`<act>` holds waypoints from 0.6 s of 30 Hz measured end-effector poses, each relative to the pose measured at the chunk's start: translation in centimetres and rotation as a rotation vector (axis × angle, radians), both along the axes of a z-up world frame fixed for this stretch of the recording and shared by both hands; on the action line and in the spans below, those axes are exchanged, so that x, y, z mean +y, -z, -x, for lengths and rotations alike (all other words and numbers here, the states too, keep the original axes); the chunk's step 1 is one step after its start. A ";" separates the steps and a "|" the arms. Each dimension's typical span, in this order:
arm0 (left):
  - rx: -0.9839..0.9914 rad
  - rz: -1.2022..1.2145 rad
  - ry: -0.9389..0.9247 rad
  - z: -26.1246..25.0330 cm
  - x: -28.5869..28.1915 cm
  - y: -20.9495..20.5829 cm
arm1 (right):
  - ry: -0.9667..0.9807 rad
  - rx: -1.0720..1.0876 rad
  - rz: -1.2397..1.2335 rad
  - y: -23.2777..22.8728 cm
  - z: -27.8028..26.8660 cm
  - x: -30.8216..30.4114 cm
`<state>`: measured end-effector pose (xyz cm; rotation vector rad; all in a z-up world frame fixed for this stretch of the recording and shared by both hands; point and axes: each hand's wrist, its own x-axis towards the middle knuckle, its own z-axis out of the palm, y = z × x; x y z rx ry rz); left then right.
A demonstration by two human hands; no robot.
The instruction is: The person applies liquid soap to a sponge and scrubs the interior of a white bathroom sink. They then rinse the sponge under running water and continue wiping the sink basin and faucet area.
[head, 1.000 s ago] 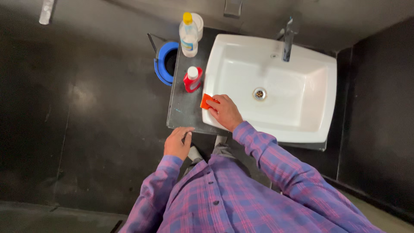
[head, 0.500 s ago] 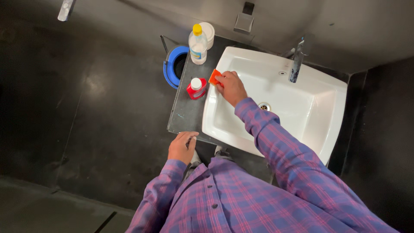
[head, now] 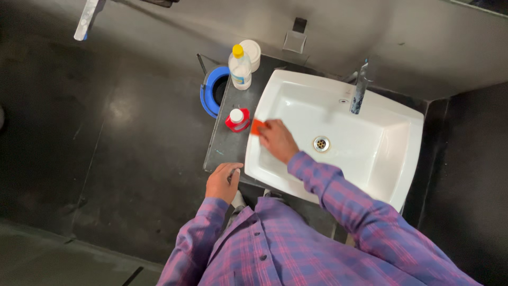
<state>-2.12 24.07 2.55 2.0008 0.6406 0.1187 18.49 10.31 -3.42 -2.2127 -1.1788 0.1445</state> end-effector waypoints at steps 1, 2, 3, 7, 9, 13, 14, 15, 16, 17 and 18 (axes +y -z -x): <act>0.008 0.012 0.000 -0.1 -0.1 -0.1 | 0.039 -0.007 0.003 0.1 -1.6 0.4; 0.012 0.026 -0.005 -0.3 -0.3 -0.2 | 0.058 -0.014 -0.024 0.2 -3.1 0.8; 0.019 0.037 -0.013 -0.4 -0.4 -0.2 | 0.074 -0.018 -0.054 0.3 -4.7 1.3; 0.095 0.017 -0.010 -0.5 -0.7 -0.4 | 0.151 -0.080 -0.051 0.9 -10.3 2.4; 0.061 0.015 -0.016 -0.5 -0.8 -0.4 | 0.197 -0.083 -0.015 1.2 -12.5 2.4; 0.064 0.034 -0.048 -0.4 -0.9 -0.3 | 0.262 -0.163 0.069 1.4 -14.9 1.9; 0.064 0.036 -0.048 -0.3 -0.9 -0.2 | 0.261 -0.163 0.092 1.4 -14.6 1.9; 0.061 0.039 -0.046 -0.4 -0.9 -0.1 | 0.263 -0.165 0.117 1.3 -14.2 1.8; 0.059 0.041 -0.043 -0.5 -0.9 -0.1 | 0.240 -0.145 0.073 1.1 -13.4 1.9; 0.062 0.039 -0.032 -0.7 -0.9 0.0 | 0.220 -0.125 0.030 1.1 -12.2 2.0; 0.065 0.036 -0.020 -1.0 -1.0 0.1 | 0.199 -0.105 -0.013 1.0 -10.8 2.1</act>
